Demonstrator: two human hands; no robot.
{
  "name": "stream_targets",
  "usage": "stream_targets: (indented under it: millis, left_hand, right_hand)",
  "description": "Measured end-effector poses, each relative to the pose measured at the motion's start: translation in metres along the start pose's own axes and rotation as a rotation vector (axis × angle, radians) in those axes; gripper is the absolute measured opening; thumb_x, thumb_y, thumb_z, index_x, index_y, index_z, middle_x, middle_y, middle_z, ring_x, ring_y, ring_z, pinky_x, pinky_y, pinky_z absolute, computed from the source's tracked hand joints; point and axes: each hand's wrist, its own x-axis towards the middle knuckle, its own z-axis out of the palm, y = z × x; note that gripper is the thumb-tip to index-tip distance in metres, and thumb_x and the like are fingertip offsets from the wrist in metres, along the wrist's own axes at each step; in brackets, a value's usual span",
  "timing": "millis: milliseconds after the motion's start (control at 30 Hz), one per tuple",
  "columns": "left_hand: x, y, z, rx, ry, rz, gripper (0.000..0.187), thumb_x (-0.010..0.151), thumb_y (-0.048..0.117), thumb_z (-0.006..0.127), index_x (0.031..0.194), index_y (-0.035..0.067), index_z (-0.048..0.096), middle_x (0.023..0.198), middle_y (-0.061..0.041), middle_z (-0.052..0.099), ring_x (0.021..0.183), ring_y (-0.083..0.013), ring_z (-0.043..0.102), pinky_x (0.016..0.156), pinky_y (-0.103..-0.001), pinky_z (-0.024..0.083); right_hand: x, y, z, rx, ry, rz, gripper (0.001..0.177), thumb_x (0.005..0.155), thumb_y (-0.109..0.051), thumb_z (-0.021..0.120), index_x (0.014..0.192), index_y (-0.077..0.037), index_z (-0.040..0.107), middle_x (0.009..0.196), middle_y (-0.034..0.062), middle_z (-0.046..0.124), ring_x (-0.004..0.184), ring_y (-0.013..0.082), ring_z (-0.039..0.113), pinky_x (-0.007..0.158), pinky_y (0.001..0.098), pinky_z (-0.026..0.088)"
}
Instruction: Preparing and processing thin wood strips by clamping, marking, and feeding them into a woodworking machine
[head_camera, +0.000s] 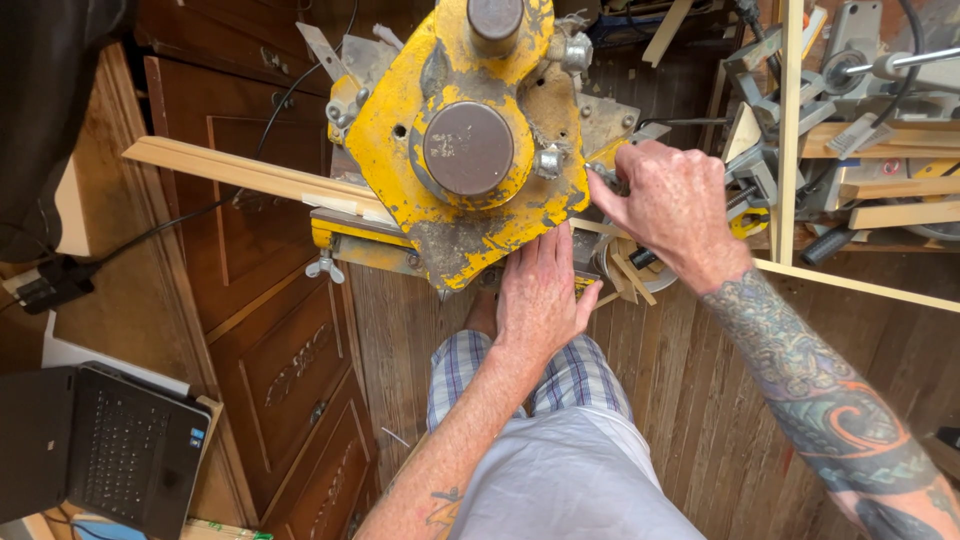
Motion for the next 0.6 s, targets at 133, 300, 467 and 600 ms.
stream_targets:
  millis: [133, 300, 467, 600]
  left_hand:
    - [0.001, 0.0, -0.005, -0.002, -0.001, -0.003, 0.094, 0.084, 0.061, 0.065, 0.152, -0.001, 0.041, 0.146, -0.02, 0.053, 0.135, -0.029, 0.054, 0.114, -0.042, 0.044]
    - [0.0, 0.002, 0.001, 0.033, -0.002, -0.01, 0.099, 0.081, 0.062, 0.066, 0.153, -0.001, 0.039, 0.148, -0.019, 0.049, 0.135, -0.029, 0.052, 0.114, -0.042, 0.043]
    - [0.002, 0.002, -0.022, 0.026, -0.017, -0.007, 0.093, 0.086, 0.063, 0.063, 0.152, 0.001, 0.042, 0.144, -0.019, 0.053, 0.132, -0.0271, 0.055, 0.112, -0.041, 0.045]
    - [0.0, 0.001, -0.021, -0.002, 0.063, -0.001, 0.093, 0.079, 0.06, 0.069, 0.148, 0.001, 0.046, 0.138, -0.017, 0.056, 0.126, -0.0265, 0.057, 0.105, -0.043, 0.048]
  right_hand:
    - [0.0, -0.001, 0.034, -0.006, 0.079, 0.023, 0.059, 0.118, -0.047, 0.056, 0.065, -0.022, 0.062, 0.051, -0.004, 0.056, 0.047, 0.0077, 0.059, 0.054, 0.02, 0.05]
    - [-0.009, -0.017, 0.045, 0.748, 0.067, 0.382, 0.051, 0.116, -0.027, 0.052, 0.07, -0.016, 0.07, 0.05, 0.001, 0.06, 0.046, 0.0159, 0.056, 0.06, 0.0318, 0.048]
    - [-0.054, 0.003, 0.035, 0.558, 0.106, 0.208, 0.03, 0.11, -0.032, 0.061, 0.093, -0.012, 0.075, 0.078, 0.0103, 0.07, 0.076, 0.0311, 0.067, 0.073, 0.0441, 0.051]
    - [-0.083, -0.012, 0.037, 0.544, 0.109, 0.058, 0.026, 0.105, -0.018, 0.061, 0.126, -0.007, 0.07, 0.12, 0.0161, 0.066, 0.12, 0.0323, 0.056, 0.106, 0.0469, 0.043]
